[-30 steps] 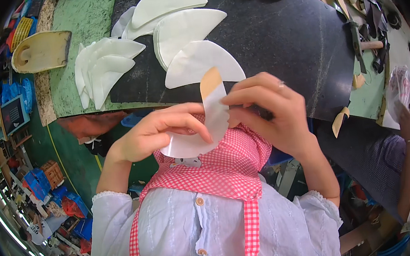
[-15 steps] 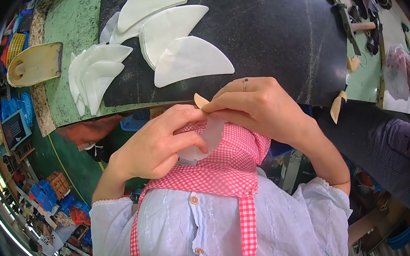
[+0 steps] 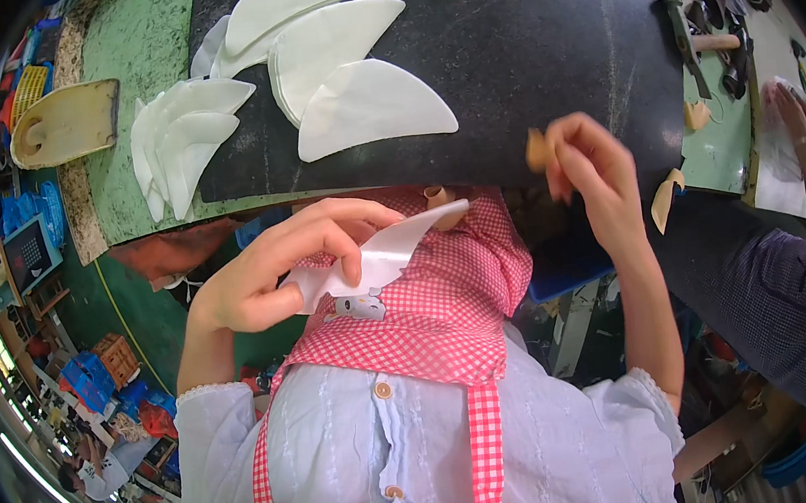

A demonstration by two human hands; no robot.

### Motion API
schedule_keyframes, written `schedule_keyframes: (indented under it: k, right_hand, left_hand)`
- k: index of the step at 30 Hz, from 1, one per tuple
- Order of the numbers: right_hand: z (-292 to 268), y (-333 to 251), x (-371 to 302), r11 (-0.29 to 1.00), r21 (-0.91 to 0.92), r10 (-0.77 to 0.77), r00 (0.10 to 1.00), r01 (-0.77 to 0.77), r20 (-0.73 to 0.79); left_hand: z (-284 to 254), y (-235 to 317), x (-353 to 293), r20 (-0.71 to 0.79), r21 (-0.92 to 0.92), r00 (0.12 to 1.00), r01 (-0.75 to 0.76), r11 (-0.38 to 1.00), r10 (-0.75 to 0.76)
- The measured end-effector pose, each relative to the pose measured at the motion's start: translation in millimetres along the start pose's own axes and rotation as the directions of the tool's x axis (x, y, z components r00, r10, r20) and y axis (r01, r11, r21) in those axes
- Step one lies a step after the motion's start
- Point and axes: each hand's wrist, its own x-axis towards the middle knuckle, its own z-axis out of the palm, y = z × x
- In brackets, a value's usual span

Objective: Applying small beige adhesive components to white shoe lining pieces by hand at a workstation.

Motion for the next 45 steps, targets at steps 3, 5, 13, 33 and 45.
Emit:
schedule_keyframes:
  k: [3, 5, 13, 33, 45]
  right_hand:
    - [-16, -7, -23, 0.840, -0.339, 0.514, 0.820, -0.423, 0.251]
    - [-17, -9, -30, 0.510, -0.817, 0.386, 0.777, 0.270, 0.498]
    - [53, -51, -3, 0.488, -0.469, -0.528, 0.677, 0.736, 0.513]
    - [81, -19, 48, 0.963, -0.247, -0.058, 0.980, 0.104, 0.189]
    - [101, -7, 90, 0.841, -0.539, -0.004, 0.996, 0.052, 0.090]
  left_hand:
    - [0, -2, -3, -0.086, -0.303, 0.990, 0.079, 0.950, -0.110]
    - [-3, -16, -8, -0.075, -0.511, 0.991, 0.057, 0.858, -0.111]
    - [18, -39, 8, -0.026, -0.808, 1.000, -0.029, 0.588, 0.014]
    - [-40, -24, 20, -0.536, -0.076, 0.783, 0.327, 0.942, -0.315]
    - [-66, -47, 42, -0.665, 0.221, 0.709, 0.487, 0.845, -0.234]
